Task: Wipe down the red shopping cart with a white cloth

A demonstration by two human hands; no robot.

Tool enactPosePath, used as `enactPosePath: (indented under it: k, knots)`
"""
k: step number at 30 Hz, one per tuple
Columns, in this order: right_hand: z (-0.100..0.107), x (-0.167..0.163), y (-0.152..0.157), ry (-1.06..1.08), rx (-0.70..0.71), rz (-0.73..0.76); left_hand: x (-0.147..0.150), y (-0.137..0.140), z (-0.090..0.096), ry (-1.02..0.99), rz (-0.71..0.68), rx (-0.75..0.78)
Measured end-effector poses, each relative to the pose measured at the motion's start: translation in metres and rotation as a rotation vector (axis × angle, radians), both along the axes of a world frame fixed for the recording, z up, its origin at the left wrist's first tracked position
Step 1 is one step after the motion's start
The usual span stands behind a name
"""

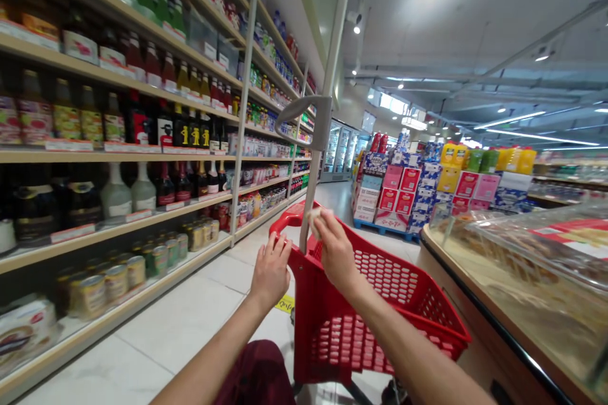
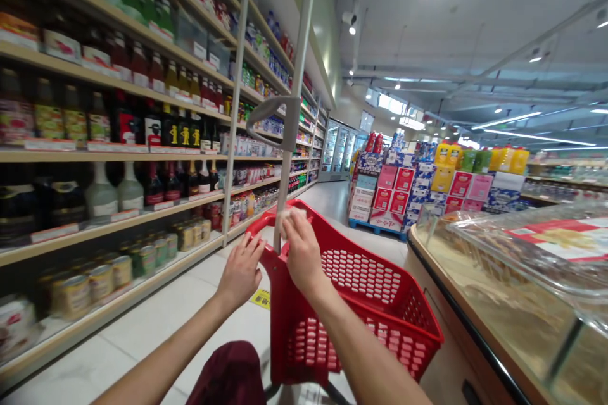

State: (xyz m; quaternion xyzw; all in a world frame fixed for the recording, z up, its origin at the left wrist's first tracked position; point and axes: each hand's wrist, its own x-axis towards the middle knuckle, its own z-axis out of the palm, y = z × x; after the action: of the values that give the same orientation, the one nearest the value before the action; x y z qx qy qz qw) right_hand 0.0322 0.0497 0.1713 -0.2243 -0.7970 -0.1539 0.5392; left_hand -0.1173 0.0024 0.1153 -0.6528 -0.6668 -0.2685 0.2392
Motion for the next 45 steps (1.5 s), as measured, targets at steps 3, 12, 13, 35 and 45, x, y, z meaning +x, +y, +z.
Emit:
enactPosePath:
  k: [3,12,13,35,45]
  knots:
    - [0.081,-0.024,0.006,-0.067,0.178,-0.034,-0.001,-0.001,0.001,0.009,0.004,-0.013]
    - [0.021,-0.02,0.018,-0.694,0.337,-0.055,-0.004,-0.001,0.003,-0.003,-0.011,-0.04]
    - [0.019,-0.021,0.018,-0.708,0.341,-0.055,-0.004,-0.001,0.003,-0.009,-0.009,-0.041]
    - [-0.185,0.015,-0.017,-0.336,-0.018,-0.025,-0.003,0.0,0.0,0.033,0.005,0.012]
    - [-0.152,0.041,-0.019,-0.268,-0.122,-0.003,0.004,0.0,0.003,0.018,0.054,-0.072]
